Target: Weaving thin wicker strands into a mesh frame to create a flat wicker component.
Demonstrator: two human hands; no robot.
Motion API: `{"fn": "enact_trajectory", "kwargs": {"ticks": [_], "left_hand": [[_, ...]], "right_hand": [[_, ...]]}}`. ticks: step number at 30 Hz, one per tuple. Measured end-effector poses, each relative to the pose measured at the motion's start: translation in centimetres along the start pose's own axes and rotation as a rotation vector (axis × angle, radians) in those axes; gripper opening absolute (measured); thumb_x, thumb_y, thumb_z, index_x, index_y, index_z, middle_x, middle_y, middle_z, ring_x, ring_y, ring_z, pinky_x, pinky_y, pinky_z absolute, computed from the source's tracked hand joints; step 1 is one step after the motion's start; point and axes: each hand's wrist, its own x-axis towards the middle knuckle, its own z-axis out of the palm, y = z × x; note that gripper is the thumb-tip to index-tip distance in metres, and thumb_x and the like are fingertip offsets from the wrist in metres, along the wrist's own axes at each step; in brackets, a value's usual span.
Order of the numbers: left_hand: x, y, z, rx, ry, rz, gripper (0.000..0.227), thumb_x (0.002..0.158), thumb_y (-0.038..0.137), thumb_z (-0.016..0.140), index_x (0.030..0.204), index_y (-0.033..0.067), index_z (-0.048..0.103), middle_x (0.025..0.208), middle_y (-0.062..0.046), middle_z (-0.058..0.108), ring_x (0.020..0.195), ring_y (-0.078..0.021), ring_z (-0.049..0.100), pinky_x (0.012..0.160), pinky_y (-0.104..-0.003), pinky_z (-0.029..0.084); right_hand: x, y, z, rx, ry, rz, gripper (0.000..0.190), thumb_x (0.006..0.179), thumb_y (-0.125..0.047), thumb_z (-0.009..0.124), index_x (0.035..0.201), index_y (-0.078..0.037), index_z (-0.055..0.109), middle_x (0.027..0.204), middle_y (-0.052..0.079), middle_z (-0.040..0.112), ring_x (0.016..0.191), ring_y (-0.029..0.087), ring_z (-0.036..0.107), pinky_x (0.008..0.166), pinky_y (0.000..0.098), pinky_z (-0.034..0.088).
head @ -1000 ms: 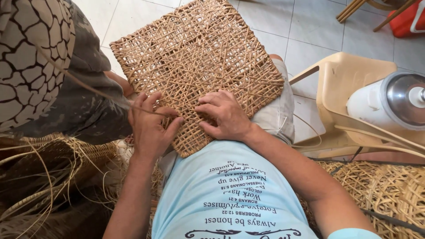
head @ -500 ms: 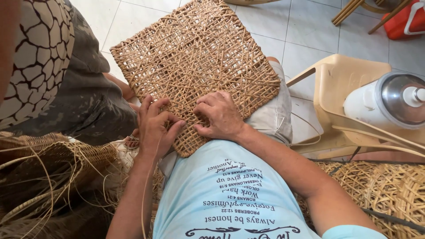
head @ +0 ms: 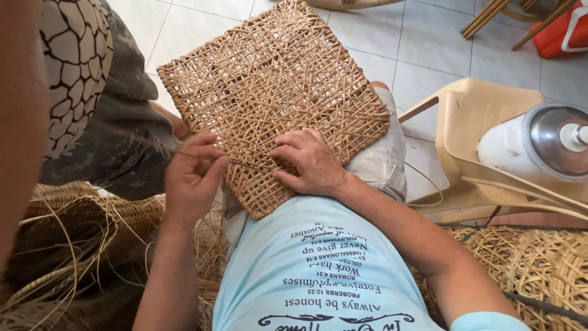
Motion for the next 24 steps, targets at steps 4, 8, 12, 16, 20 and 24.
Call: {"fn": "enact_trajectory", "kwargs": {"ticks": [4,8,12,16,20,24], "left_hand": [[-0.1,-1.2,-2.7,0.044,0.092,0.104,0.014,0.093,0.013,0.086,0.101,0.0085,0.076,0.103,-0.01,0.074,0.094,-0.0257,0.07,0.084,-0.036,0.052],[-0.7,1.1,-4.4,-0.055,0.164,0.051,0.011,0.098,0.001,0.08,0.104,-0.0028,0.071,0.094,-0.016,0.072,0.088,-0.0221,0.07,0.083,-0.034,0.054],[-1.6,0.5,-5.9,-0.131,0.27,-0.069,0.009,0.108,0.006,0.074,0.114,0.0043,0.066,0.1,-0.009,0.07,0.088,-0.0167,0.069,0.086,-0.03,0.06],[-2.0,0.1,-6.4,-0.132,0.33,-0.119,0.016,0.109,0.016,0.073,0.117,0.0049,0.065,0.103,-0.009,0.069,0.087,-0.0174,0.07,0.084,-0.031,0.061],[-2.2,0.9,-6.2,-0.164,0.302,-0.108,0.015,0.11,0.012,0.072,0.118,0.0027,0.064,0.102,-0.011,0.068,0.087,-0.0194,0.07,0.083,-0.032,0.063],[-3.1,2.6,-6.9,-0.109,0.307,0.051,0.033,0.101,0.013,0.078,0.124,0.0049,0.056,0.101,-0.009,0.062,0.086,-0.013,0.06,0.079,-0.024,0.051]], "right_hand": [[0.0,0.1,0.2,0.014,0.01,-0.003,0.036,0.091,-0.043,0.077,0.118,-0.02,0.071,0.12,0.007,0.067,0.124,0.028,0.061,0.111,0.0487,0.038],[0.4,0.3,-0.2,0.031,-0.021,0.018,0.033,0.092,-0.034,0.077,0.122,-0.021,0.07,0.121,0.006,0.067,0.123,0.028,0.062,0.11,0.0485,0.04],[0.4,-0.1,-0.6,0.011,-0.026,-0.046,0.036,0.094,-0.034,0.072,0.123,-0.013,0.068,0.127,0.012,0.069,0.123,0.03,0.062,0.105,0.0581,0.043],[0.3,-0.5,-0.5,0.012,-0.001,-0.066,0.033,0.094,-0.032,0.071,0.122,-0.014,0.068,0.127,0.011,0.069,0.125,0.031,0.06,0.104,0.0548,0.044],[0.0,-0.6,-0.9,0.032,0.001,-0.055,0.035,0.093,-0.029,0.073,0.125,-0.015,0.067,0.127,0.01,0.067,0.125,0.031,0.061,0.102,0.0528,0.043],[-0.4,-0.4,-1.2,0.057,0.048,-0.056,0.033,0.094,-0.027,0.074,0.124,-0.013,0.068,0.125,0.011,0.069,0.119,0.03,0.063,0.099,0.052,0.045]]}}
